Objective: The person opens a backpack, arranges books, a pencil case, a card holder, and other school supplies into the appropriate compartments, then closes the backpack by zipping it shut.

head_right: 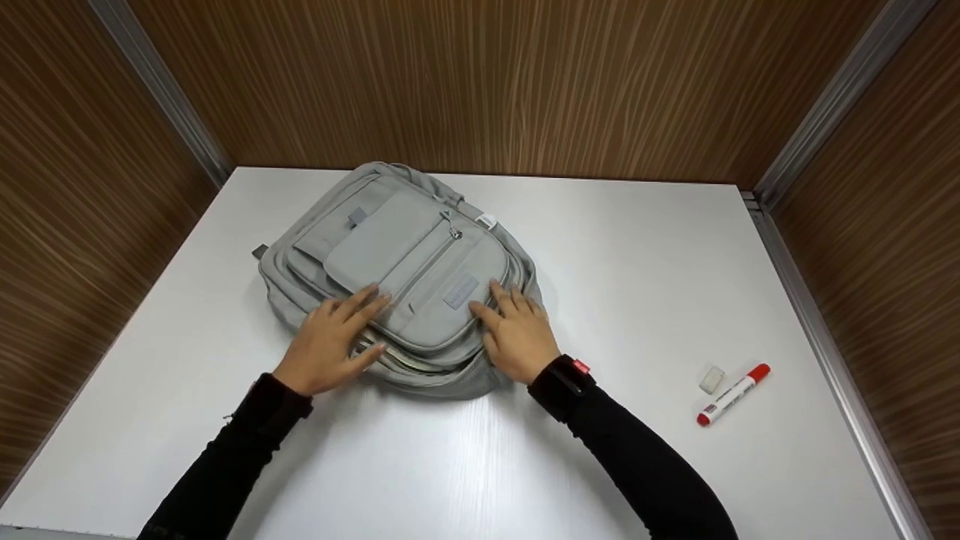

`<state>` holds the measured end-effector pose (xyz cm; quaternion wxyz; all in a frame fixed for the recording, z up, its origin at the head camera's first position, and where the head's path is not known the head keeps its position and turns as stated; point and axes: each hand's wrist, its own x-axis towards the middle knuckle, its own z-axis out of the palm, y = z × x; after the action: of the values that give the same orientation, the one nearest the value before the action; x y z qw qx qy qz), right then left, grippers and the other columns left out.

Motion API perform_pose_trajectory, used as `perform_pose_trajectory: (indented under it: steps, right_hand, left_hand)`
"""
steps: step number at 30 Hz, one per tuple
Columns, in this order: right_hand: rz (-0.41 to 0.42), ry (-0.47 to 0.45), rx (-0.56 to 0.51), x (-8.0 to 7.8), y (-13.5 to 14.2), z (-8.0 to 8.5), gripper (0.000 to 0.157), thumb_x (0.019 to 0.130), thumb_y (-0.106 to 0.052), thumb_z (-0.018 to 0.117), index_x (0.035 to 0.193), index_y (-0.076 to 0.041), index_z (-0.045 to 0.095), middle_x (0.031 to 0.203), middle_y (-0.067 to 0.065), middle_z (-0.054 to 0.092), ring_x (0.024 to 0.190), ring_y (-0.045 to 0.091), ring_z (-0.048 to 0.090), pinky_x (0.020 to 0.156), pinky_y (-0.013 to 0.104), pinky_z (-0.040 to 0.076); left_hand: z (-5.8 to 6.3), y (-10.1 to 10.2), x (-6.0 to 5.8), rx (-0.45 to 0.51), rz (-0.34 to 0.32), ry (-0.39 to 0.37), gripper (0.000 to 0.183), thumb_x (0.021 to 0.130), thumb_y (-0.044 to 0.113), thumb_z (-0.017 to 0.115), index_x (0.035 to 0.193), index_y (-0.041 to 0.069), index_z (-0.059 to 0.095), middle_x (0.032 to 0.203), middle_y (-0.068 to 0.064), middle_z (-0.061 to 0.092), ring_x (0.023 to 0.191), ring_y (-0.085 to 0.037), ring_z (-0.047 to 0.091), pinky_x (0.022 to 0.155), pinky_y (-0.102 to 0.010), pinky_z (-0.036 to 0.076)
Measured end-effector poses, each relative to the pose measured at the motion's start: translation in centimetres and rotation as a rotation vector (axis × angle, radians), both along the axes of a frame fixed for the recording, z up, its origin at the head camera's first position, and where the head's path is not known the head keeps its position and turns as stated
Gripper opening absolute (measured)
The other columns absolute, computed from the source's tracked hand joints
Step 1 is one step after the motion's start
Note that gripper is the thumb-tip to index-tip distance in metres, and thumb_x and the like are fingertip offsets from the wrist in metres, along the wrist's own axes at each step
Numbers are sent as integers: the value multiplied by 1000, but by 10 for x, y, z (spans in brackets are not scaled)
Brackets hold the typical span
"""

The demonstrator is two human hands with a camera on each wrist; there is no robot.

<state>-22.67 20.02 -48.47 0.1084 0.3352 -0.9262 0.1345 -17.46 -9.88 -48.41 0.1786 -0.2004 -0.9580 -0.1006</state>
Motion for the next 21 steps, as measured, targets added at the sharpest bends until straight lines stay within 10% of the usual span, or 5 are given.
perform_pose_trajectory:
  steps: [10, 21]
  right_hand:
    - [126, 37, 54, 31, -42, -10, 65, 85, -54, 44, 141, -26, 25, 145, 13, 17, 129, 37, 16, 98, 55, 23]
    - [134, 10, 33, 24, -41, -13, 55, 88, -37, 49, 139, -25, 31, 144, 7, 22, 128, 34, 22, 95, 55, 27]
  left_hand:
    - [6, -37, -40, 114, 153, -123, 71, 82, 65, 35, 142, 35, 11, 148, -1, -3, 131, -37, -6, 100, -59, 4]
    - [-8, -34, -37, 135, 200, -137, 69, 83, 64, 33, 142, 35, 11, 148, -4, 4, 130, -40, 0, 97, -62, 12]
